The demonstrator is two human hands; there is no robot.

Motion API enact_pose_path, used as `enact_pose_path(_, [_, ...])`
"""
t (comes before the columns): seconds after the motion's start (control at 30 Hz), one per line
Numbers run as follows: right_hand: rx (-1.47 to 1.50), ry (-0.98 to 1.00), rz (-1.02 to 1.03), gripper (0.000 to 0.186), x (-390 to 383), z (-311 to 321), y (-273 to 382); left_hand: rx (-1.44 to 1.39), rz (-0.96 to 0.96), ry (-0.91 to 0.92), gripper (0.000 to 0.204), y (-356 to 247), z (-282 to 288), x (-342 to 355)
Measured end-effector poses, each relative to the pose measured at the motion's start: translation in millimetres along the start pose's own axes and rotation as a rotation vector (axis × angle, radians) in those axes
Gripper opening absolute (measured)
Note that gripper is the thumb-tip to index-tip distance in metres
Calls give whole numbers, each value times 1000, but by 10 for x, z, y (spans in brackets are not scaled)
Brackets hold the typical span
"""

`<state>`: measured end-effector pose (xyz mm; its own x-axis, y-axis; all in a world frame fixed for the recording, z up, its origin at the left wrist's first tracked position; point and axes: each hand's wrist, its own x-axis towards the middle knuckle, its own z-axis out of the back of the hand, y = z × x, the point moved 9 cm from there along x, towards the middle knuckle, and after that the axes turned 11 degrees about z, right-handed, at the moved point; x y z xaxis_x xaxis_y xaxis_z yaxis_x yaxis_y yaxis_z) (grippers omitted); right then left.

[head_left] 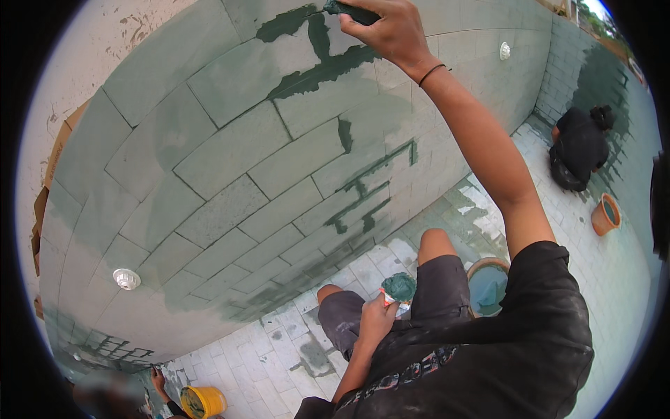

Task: The person applies a green paste-like substance to the joints between wall tiles using a small piece of material and then cleans the excess from the tile surfaces.

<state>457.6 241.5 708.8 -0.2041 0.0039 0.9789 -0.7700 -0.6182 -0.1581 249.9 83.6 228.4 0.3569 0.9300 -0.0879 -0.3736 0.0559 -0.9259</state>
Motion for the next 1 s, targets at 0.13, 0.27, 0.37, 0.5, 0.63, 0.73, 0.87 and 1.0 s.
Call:
enact_pose_path(0.13, [30, -169, -171, 34, -158, -64, -92, -4, 30, 10, 22, -67, 34, 0])
enact_pose_path(0.27, [-16, -368, -127, 32, -233, -187, -11, 13, 7, -11, 22, -171, 43, 17])
enact_pose_path(0.37, [-110, -446, -66, 29, -292, -377, 75, 54, -2, -41, 22, -136, 77, 12])
enact_pose_path(0.5, [-262, -444, -8, 26, -485, -537, 67, 11, 15, -50, 22, -43, 30, 21])
enact_pose_path(0.63, [-351, -402, 12, 26, -626, -446, 30, -19, 74, -13, 21, -68, 43, -8])
enact_pose_path(0.73, [-403, -368, 32, 27, -594, -282, 19, -65, 95, 19, 22, -139, 54, -33])
enact_pose_path(0.87, [24, -393, -123, 27, -434, -252, 111, -45, 87, 4, 22, -148, 82, -66])
enact_pose_path(1.0, [-125, -362, 39, 25, -230, -378, 222, 35, 28, 4, 22, -166, 14, -18])
